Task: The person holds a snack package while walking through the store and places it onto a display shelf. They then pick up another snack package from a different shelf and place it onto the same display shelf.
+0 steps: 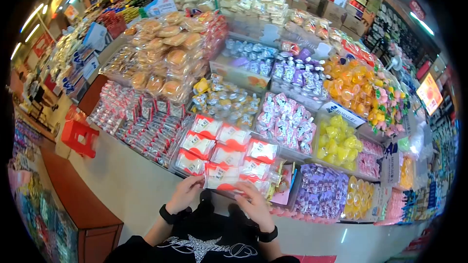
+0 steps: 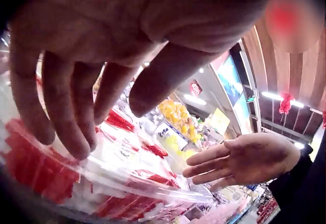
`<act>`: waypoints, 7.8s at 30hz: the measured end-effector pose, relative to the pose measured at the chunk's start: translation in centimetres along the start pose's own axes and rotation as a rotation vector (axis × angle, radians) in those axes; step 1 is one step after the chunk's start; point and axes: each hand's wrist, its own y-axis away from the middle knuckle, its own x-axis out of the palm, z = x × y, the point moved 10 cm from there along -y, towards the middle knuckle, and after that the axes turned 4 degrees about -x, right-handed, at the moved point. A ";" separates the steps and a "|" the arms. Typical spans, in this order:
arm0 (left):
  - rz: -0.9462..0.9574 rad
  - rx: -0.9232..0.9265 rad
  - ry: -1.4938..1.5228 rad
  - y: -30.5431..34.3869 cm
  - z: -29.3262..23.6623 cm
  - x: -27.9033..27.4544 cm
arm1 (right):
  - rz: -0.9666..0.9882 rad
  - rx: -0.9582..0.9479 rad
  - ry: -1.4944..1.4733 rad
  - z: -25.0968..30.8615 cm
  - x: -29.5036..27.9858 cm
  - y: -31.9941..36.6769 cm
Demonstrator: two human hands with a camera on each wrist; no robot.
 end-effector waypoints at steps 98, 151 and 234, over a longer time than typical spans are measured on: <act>2.361 0.475 -0.229 51.3 -18.9 75.9 | -2.368 0.404 -0.170 -2.5 -12.6 83.0; 2.906 0.785 0.250 111.3 -26.2 94.2 | -3.180 -0.210 -0.054 4.6 -5.3 124.2; 0.541 0.193 0.120 30.7 -14.4 45.1 | -0.731 0.020 -0.313 1.5 -19.8 61.4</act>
